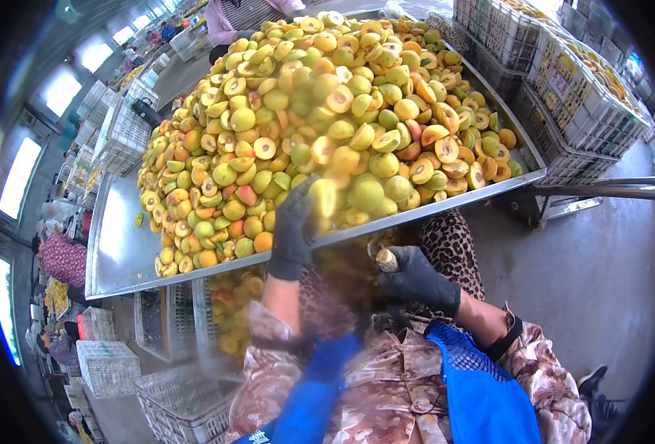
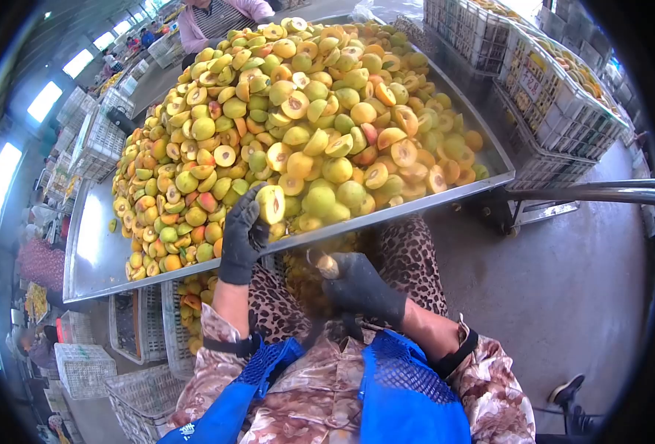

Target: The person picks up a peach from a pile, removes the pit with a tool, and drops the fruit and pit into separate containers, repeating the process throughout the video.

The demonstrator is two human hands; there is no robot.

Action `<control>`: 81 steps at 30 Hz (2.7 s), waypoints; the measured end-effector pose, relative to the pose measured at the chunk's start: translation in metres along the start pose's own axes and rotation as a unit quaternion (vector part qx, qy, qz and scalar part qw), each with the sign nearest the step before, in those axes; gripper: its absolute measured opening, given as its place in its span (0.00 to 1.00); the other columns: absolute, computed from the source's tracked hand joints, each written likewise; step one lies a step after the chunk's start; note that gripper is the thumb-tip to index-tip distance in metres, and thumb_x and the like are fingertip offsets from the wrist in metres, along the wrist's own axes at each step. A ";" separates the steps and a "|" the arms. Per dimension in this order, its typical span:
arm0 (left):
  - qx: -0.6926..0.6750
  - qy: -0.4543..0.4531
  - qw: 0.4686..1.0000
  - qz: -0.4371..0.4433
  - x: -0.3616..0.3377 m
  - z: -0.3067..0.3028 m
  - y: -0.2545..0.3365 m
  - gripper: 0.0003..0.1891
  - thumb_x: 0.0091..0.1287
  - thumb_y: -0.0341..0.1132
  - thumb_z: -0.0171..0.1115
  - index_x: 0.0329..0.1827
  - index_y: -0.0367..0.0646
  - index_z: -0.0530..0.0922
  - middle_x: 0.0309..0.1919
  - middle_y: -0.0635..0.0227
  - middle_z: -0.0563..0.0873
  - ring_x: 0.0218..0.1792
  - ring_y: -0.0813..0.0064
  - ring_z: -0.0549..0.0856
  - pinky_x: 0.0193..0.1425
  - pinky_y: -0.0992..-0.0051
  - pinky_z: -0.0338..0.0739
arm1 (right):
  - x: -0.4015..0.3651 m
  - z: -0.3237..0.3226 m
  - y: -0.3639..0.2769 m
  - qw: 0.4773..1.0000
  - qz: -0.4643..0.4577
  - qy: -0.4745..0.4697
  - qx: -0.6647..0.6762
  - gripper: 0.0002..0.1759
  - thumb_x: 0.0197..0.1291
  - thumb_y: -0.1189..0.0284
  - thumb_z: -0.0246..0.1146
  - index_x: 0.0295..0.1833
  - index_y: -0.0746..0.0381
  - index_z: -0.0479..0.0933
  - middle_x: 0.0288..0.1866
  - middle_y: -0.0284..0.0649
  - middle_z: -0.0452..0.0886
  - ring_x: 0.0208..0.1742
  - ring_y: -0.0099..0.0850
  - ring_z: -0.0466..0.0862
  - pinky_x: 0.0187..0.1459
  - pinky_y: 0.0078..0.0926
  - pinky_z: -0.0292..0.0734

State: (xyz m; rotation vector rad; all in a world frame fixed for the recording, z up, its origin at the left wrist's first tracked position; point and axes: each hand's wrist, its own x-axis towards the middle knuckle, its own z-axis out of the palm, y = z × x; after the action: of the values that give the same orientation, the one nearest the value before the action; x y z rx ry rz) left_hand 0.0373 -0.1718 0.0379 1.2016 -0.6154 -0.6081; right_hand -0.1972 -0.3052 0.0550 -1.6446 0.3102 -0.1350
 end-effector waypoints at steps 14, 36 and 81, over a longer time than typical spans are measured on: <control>-0.005 0.062 0.998 0.005 -0.083 0.066 0.029 0.30 0.87 0.50 0.40 0.77 0.31 0.66 0.68 0.45 0.79 0.67 0.59 0.81 0.71 0.65 0.79 | 0.029 0.033 -0.011 1.000 -0.022 -0.011 0.003 0.09 0.61 0.76 0.67 0.46 0.67 0.84 0.36 0.29 0.85 0.37 0.19 0.81 0.40 0.24 0.80; -0.178 0.153 0.968 -0.083 -0.081 0.073 0.040 0.25 0.85 0.48 0.46 0.54 0.30 0.81 0.43 0.52 0.89 0.43 0.63 0.89 0.52 0.69 0.87 | 0.016 0.027 -0.011 0.981 0.092 -0.153 0.069 0.08 0.61 0.76 0.66 0.44 0.67 0.85 0.33 0.31 0.86 0.32 0.17 0.80 0.34 0.22 0.79; 0.353 0.152 0.887 0.254 -0.093 0.104 0.061 0.22 0.83 0.44 0.50 0.46 0.32 0.84 0.41 0.54 0.89 0.41 0.62 0.89 0.49 0.65 0.86 | 0.012 0.033 -0.024 0.982 0.025 -0.181 0.037 0.21 0.64 0.76 0.68 0.63 0.60 0.79 0.53 0.34 0.87 0.51 0.24 0.86 0.49 0.25 0.81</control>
State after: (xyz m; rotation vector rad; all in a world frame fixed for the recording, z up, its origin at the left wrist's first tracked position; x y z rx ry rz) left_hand -0.0952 -0.1582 0.1122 1.6799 -0.8746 0.2909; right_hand -0.1738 -0.2749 0.0747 -1.5508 0.0673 0.1880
